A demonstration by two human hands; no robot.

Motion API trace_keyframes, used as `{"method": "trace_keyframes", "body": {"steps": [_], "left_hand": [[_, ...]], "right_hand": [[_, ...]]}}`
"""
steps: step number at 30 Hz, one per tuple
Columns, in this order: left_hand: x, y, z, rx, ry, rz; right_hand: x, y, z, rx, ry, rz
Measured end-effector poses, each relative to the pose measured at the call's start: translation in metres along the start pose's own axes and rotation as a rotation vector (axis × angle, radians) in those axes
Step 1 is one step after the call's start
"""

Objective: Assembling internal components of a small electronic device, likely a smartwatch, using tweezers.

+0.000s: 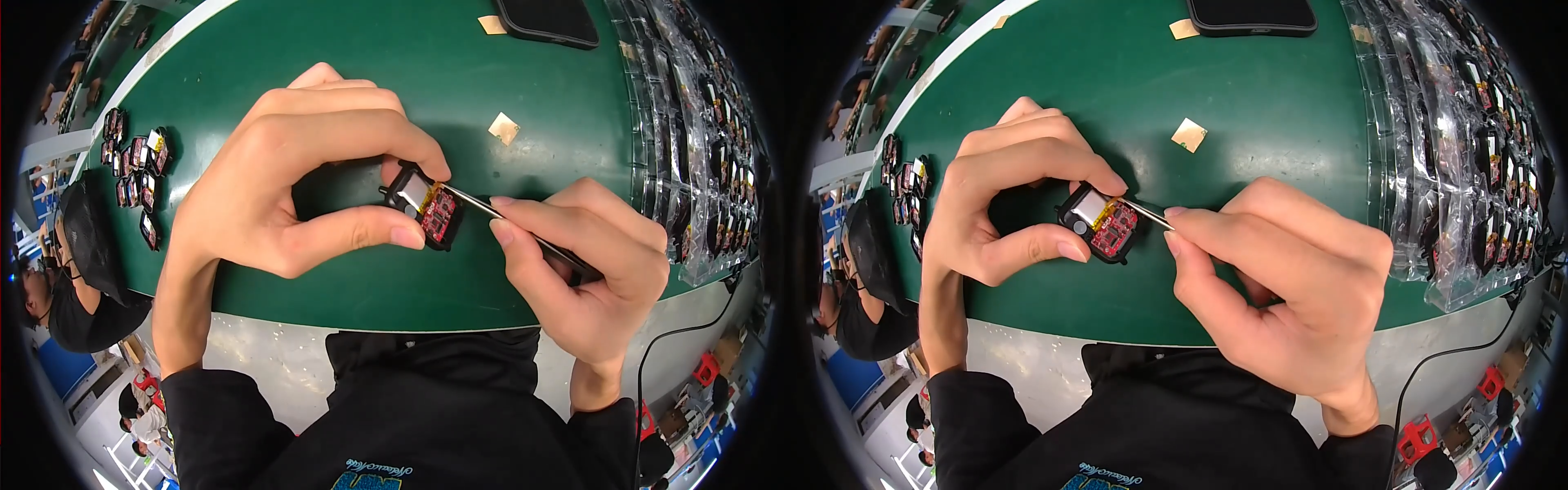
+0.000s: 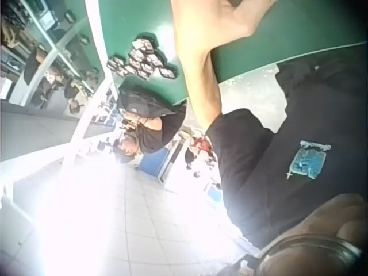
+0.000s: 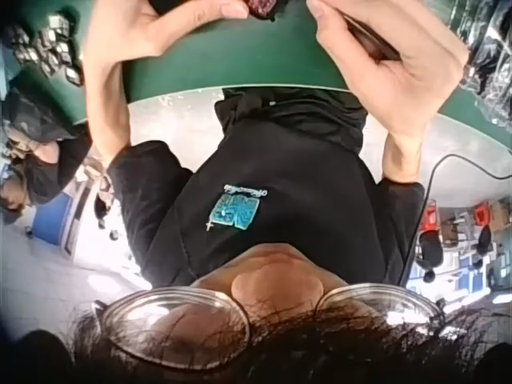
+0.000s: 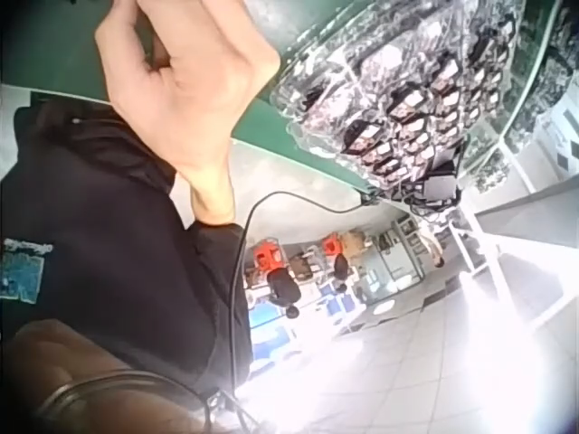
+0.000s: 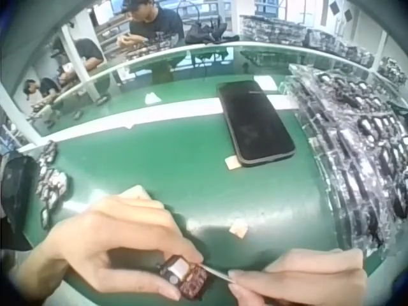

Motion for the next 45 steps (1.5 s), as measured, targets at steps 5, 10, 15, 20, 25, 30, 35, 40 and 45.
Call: {"method": "trace_keyframes", "body": {"steps": [5, 10, 15, 20, 25, 30, 35, 40, 45], "left_hand": [[0.0, 0.0, -0.002, 0.026, -0.005, -0.021], [-0.004, -0.001, -0.004, 0.018, 0.073, -0.052], [-0.005, -0.001, -0.006, -0.012, 0.096, -0.053], [-0.007, -0.003, -0.008, -0.003, 0.111, -0.127], [-0.006, -0.004, -0.008, -0.019, 0.096, -0.135], [-0.007, -0.004, -0.009, -0.019, 0.095, -0.132], [-0.007, -0.004, -0.009, -0.019, 0.089, -0.133], [-0.007, -0.004, -0.009, -0.023, 0.086, -0.139], [-0.007, -0.004, -0.009, -0.019, 0.084, -0.14]], "right_hand": [[0.001, 0.0, 0.002, 0.009, -0.026, -0.011], [-0.002, -0.004, 0.007, 0.04, -0.088, -0.06], [-0.002, -0.006, 0.006, 0.064, -0.104, -0.131], [-0.001, -0.007, 0.009, 0.066, -0.121, -0.152], [-0.001, -0.007, 0.013, 0.081, -0.148, -0.16], [-0.002, -0.007, 0.012, 0.088, -0.147, -0.17], [-0.003, -0.008, 0.013, 0.084, -0.153, -0.174], [-0.005, -0.008, 0.013, 0.08, -0.145, -0.155], [-0.006, -0.006, 0.013, 0.103, -0.123, -0.144]]}}
Point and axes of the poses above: each hand's wrist, its own y-axis towards the middle knuckle, its own x-axis out of the back of the hand, z = x × y, the point moved 7 cm from there along y, towards the middle knuckle, and after that the axes turned 14 degrees about -y, right-handed, at the moved point
